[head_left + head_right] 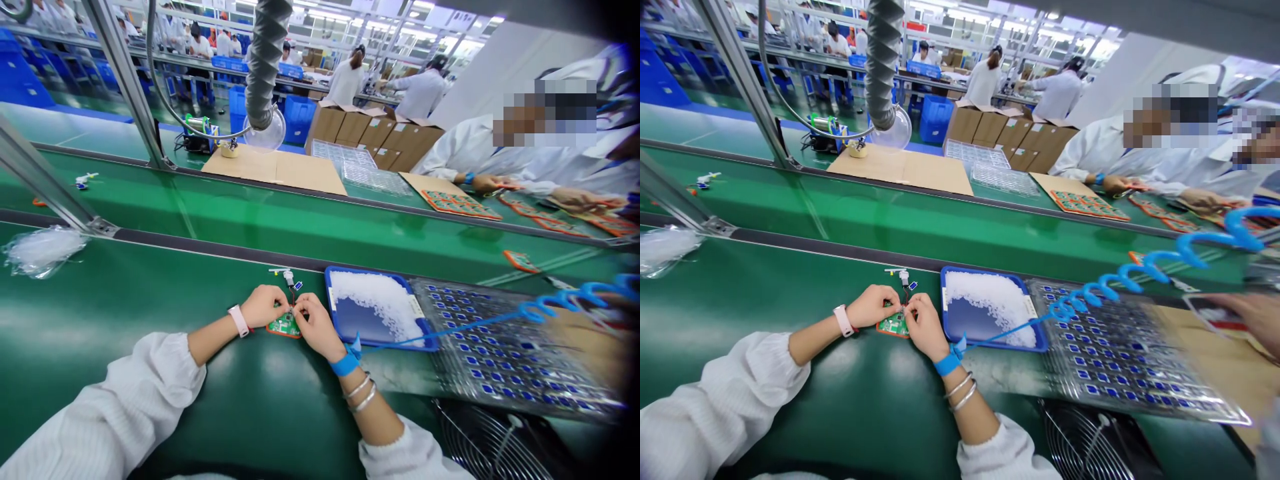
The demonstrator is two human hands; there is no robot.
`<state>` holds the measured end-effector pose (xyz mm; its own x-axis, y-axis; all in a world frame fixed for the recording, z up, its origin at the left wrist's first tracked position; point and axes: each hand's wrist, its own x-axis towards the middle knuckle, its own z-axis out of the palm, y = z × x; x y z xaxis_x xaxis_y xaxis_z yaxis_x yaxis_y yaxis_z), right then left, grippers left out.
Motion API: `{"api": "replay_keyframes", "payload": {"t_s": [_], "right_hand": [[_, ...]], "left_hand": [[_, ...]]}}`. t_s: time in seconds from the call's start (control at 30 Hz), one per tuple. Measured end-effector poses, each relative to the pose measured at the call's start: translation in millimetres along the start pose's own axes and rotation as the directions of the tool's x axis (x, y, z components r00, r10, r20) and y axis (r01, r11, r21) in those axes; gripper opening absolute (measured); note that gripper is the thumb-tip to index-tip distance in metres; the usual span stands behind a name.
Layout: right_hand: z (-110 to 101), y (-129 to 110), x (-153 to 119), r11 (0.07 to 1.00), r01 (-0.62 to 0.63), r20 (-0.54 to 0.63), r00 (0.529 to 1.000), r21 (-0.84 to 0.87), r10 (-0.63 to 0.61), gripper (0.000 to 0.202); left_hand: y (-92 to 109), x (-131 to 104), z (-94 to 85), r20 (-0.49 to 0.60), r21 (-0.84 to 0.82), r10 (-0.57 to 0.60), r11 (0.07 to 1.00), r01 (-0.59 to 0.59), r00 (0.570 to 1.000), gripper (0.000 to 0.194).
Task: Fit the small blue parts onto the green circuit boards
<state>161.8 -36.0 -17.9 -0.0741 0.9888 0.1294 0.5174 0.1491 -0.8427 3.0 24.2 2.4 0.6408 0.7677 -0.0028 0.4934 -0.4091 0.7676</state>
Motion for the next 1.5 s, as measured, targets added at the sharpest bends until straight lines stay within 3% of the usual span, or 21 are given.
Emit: {"api": "replay_keyframes", "payload": {"t_s": [0.13, 0.23, 0.33, 0.43, 0.5, 0.57, 0.87, 1.13, 1.5], "right_hand": [[3, -8, -4, 1.000, 0.015, -0.042, 0.999, -0.016, -0.015, 0.014], [-9, -13, -7, 0.995, 0.078, -0.128, 0.988, -0.059, -0.085, 0.014], [-48, 3, -10, 0.981, 0.065, -0.291, 0.950, -0.182, -0.117, 0.014], [-98, 39, -15, 0.938, -0.119, -0.474, 0.879, -0.327, -0.054, 0.014], [-122, 62, -20, 0.898, -0.210, -0.473, 0.881, -0.387, 0.003, 0.014], [-133, 77, -25, 0.881, -0.226, -0.432, 0.901, -0.416, 0.027, 0.011], [-135, 77, -33, 0.863, -0.124, -0.280, 0.960, -0.489, -0.020, 0.019], [-134, 72, -29, 0.873, -0.112, -0.314, 0.948, -0.474, -0.049, 0.011], [-130, 81, -28, 0.837, -0.073, -0.262, 0.961, -0.542, -0.086, 0.012]], "left_hand": [[-1, -4, 0.7, -0.032, -0.018, 0.048, 0.999, -0.049, 0.998, 0.009], [-4, -10, 2.4, -0.067, 0.011, 0.138, 0.990, -0.137, 0.988, 0.006], [-7, -13, 3.0, -0.050, 0.080, 0.168, 0.983, -0.163, 0.985, 0.008], [-10, -13, 2.6, -0.017, 0.099, 0.170, 0.981, -0.167, 0.985, 0.011], [-12, -12, 2.6, 0.000, 0.103, 0.175, 0.979, -0.175, 0.984, 0.011], [-14, -11, 2.7, 0.011, 0.105, 0.178, 0.978, -0.178, 0.984, 0.012], [-11, -10, 1.2, 0.035, 0.117, 0.201, 0.972, -0.204, 0.979, 0.011], [-12, -11, 1.3, 0.035, 0.120, 0.214, 0.969, -0.217, 0.976, 0.011], [-13, -11, 1.5, 0.040, 0.115, 0.217, 0.969, -0.220, 0.975, 0.012]]}}
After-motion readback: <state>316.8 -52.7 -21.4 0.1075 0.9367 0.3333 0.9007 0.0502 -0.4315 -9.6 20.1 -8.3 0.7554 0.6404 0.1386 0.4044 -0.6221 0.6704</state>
